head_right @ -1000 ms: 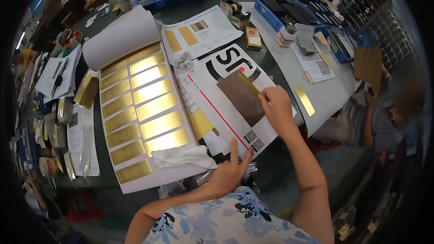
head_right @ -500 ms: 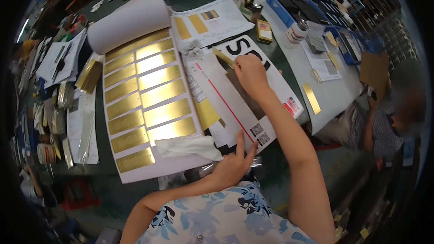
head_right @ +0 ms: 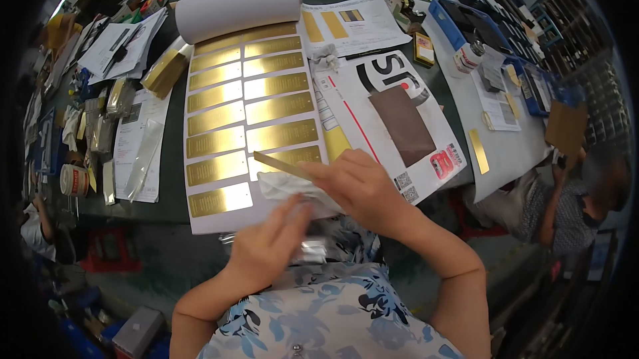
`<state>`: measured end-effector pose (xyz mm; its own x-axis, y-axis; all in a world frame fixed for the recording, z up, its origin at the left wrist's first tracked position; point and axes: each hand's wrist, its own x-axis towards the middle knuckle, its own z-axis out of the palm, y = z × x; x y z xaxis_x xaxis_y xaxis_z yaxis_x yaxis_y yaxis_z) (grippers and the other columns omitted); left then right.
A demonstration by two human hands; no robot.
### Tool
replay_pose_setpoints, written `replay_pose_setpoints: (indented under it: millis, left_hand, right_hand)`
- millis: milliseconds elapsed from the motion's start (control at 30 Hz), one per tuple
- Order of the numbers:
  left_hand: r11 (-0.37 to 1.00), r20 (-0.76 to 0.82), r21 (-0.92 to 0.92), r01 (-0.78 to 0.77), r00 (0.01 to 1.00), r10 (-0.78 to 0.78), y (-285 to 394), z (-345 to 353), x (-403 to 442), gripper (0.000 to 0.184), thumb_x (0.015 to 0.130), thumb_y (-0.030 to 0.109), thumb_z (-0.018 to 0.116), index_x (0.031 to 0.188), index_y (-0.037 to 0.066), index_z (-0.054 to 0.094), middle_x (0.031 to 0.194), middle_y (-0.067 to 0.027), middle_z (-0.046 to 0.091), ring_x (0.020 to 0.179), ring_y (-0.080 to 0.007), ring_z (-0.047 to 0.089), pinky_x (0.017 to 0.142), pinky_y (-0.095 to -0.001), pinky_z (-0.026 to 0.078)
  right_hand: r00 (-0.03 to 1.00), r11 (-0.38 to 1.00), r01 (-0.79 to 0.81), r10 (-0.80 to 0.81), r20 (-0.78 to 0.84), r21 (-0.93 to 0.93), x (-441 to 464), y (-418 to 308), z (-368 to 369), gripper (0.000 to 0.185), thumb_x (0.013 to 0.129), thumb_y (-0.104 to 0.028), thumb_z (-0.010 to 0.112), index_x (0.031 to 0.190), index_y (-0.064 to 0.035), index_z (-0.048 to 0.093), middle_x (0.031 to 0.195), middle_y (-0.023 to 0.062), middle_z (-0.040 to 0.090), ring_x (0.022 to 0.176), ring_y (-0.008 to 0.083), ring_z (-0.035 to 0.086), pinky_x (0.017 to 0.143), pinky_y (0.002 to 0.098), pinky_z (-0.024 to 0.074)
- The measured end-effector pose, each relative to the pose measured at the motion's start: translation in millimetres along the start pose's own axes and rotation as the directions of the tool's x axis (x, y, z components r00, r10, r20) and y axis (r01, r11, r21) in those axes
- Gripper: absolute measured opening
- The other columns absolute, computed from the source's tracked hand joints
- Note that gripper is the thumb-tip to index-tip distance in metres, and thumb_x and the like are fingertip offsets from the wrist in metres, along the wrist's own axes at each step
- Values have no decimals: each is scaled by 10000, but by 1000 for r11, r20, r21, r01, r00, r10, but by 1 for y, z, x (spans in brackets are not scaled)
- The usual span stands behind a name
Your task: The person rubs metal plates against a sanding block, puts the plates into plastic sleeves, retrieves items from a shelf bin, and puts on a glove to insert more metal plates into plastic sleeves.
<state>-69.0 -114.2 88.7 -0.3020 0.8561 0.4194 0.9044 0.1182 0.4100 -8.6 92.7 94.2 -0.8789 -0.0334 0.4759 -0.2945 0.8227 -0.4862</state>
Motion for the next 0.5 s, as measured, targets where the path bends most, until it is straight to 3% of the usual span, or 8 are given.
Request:
replay_pose_setpoints:
  millis: [33,67,133,333,367,433,500]
  left_hand:
    - [982,45,121,146,987,-152,-1,-5,-4,430,774,94,639,1194,13,595,1199,-149,598,665,-193,651,529,-290,520]
    - [981,42,124,149,987,-155,-4,-3,-9,430,774,94,639,1194,13,595,1199,-149,598,665,-193,651,529,-290,520]
    - [944,99,284,165,975,-200,-11,6,-13,518,731,79,584,1235,-36,545,1235,-160,565,561,-113,564,499,-232,489]
    - [920,122,372,121,976,-178,-9,7,-14,527,732,77,578,1244,-43,539,1238,-165,562,563,-115,546,485,-225,471]
    - [920,122,373,119,977,-176,-8,7,-13,527,732,77,578,1244,-43,539,1238,-165,562,563,-115,546,485,-225,471]
    - [930,147,304,206,955,-259,-5,6,-13,491,779,97,637,1252,3,541,1234,-167,574,678,-210,632,541,-302,519]
    - [929,147,301,214,952,-267,-4,7,-12,476,785,90,640,1245,7,548,1227,-166,577,683,-216,634,557,-305,523]
  right_hand:
    - [1000,999,29,-29,10,17,1,-1,7,344,766,-4,686,1106,-47,652,711,45,543,664,217,511,617,339,420]
    - [998,998,58,-59,20,30,2,-2,12,402,743,18,706,1135,-55,653,701,47,539,646,220,494,607,338,415]
    - [996,997,73,-73,58,-3,2,-1,15,403,748,13,685,1144,-52,654,684,35,507,653,209,476,620,330,413]
    - [988,990,93,-79,131,-102,-23,-6,-6,428,710,22,678,1131,-55,664,694,29,504,660,204,470,622,317,412]
    - [989,992,44,-26,148,-120,-32,-5,-16,424,704,23,681,1121,-54,669,689,30,507,657,203,471,618,319,410]
    - [986,990,-12,35,163,-141,-49,-5,-33,420,699,24,685,1112,-54,674,685,30,511,655,202,471,613,320,408]
    - [974,970,-127,161,157,-206,-64,-6,-49,384,709,22,693,1085,-55,689,667,40,523,644,200,475,607,322,404]
